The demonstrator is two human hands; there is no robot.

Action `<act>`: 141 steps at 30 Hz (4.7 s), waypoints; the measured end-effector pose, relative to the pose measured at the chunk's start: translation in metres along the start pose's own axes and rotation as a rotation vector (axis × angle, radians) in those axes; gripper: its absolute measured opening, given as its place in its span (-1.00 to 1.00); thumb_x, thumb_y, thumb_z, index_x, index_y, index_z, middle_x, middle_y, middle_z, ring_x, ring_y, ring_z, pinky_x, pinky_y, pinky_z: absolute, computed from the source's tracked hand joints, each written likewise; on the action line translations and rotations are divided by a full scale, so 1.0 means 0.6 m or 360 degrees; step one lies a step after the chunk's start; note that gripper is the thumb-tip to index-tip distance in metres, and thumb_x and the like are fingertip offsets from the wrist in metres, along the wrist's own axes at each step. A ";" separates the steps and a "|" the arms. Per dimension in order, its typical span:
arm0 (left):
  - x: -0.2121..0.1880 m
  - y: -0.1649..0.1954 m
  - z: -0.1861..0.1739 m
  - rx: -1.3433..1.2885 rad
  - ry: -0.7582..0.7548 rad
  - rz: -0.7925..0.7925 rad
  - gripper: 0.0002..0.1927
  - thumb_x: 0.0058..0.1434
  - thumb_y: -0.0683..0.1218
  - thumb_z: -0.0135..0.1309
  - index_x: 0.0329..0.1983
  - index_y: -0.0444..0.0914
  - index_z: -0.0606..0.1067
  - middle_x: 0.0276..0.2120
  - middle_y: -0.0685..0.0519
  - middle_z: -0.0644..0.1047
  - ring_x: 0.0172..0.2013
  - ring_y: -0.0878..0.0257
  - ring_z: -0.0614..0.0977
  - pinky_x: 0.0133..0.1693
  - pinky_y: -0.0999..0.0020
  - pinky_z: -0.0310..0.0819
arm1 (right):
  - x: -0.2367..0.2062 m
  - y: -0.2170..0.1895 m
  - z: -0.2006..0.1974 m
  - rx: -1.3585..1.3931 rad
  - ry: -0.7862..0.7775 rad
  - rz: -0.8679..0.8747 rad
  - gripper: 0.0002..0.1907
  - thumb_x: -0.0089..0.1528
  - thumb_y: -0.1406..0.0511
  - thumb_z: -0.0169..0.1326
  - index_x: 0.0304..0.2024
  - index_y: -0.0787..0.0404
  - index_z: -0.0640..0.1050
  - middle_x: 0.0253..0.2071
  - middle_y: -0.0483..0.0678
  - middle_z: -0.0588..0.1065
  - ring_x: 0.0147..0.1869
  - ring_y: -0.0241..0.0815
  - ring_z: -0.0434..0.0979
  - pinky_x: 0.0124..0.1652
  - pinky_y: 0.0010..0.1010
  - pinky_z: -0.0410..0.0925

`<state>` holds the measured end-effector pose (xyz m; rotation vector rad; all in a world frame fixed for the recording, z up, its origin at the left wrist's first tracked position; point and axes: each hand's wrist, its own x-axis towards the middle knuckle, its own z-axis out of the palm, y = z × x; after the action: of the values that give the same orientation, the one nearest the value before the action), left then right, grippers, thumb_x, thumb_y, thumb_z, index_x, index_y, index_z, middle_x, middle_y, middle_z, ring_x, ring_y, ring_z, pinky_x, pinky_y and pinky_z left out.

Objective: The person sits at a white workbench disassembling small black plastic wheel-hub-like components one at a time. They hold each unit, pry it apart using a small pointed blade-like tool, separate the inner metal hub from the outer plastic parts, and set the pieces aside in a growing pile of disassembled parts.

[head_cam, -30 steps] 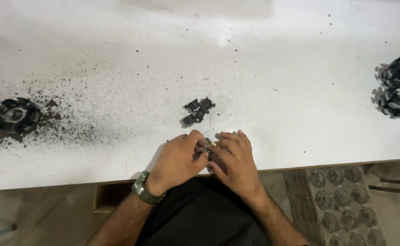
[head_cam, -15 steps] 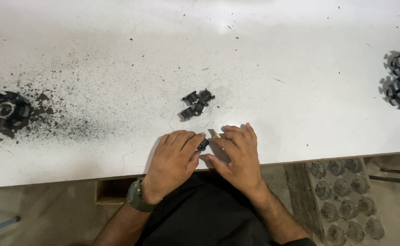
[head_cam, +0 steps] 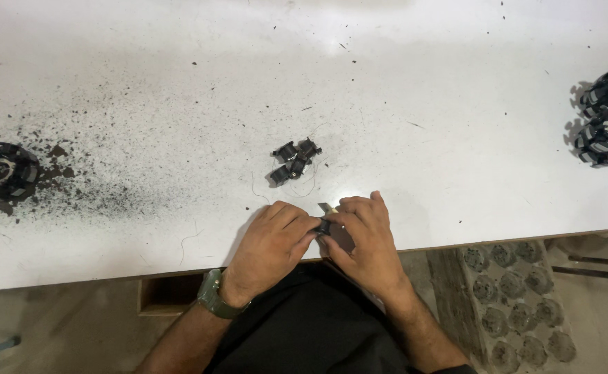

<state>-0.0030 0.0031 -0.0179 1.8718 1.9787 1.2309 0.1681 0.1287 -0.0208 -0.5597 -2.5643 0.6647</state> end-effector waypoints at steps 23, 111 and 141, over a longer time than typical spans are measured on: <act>-0.021 0.019 -0.017 0.0247 -0.0191 0.0017 -0.82 0.15 -0.13 0.23 -0.19 -0.25 0.56 0.17 -0.08 0.44 0.30 -0.01 0.41 0.18 0.01 0.35 | -0.022 0.002 0.028 -0.0202 0.0302 0.0098 -0.56 0.07 0.18 0.44 -0.12 0.16 0.54 -0.04 -0.03 0.40 0.15 -0.01 0.40 0.41 0.34 -0.05; -0.017 0.024 0.031 0.0155 0.0281 -0.0120 -0.66 0.22 -0.17 0.22 0.04 -0.35 0.51 -0.33 0.03 0.53 -0.20 0.14 0.57 0.20 -0.05 0.37 | -0.019 -0.002 -0.016 -0.0133 0.0393 -0.0068 -0.66 0.05 0.30 0.28 -0.10 0.12 0.61 -0.10 -0.03 0.41 0.36 0.09 0.28 0.45 0.26 -0.30; 0.014 0.035 0.006 -0.0300 -0.0068 -0.0523 -0.92 0.20 -0.19 0.15 -0.25 -0.25 0.51 -0.19 0.10 0.57 -0.40 0.21 0.64 -0.40 0.30 0.54 | -0.028 0.018 0.014 -0.0198 0.0242 -0.0090 -0.61 0.03 0.20 0.41 -0.11 0.11 0.65 -0.09 -0.09 0.43 0.31 0.00 0.33 0.47 0.33 -0.22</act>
<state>0.0137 0.0096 -0.0033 1.4062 1.9697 1.2183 0.1809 0.1264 -0.0384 -0.5538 -2.4802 0.4287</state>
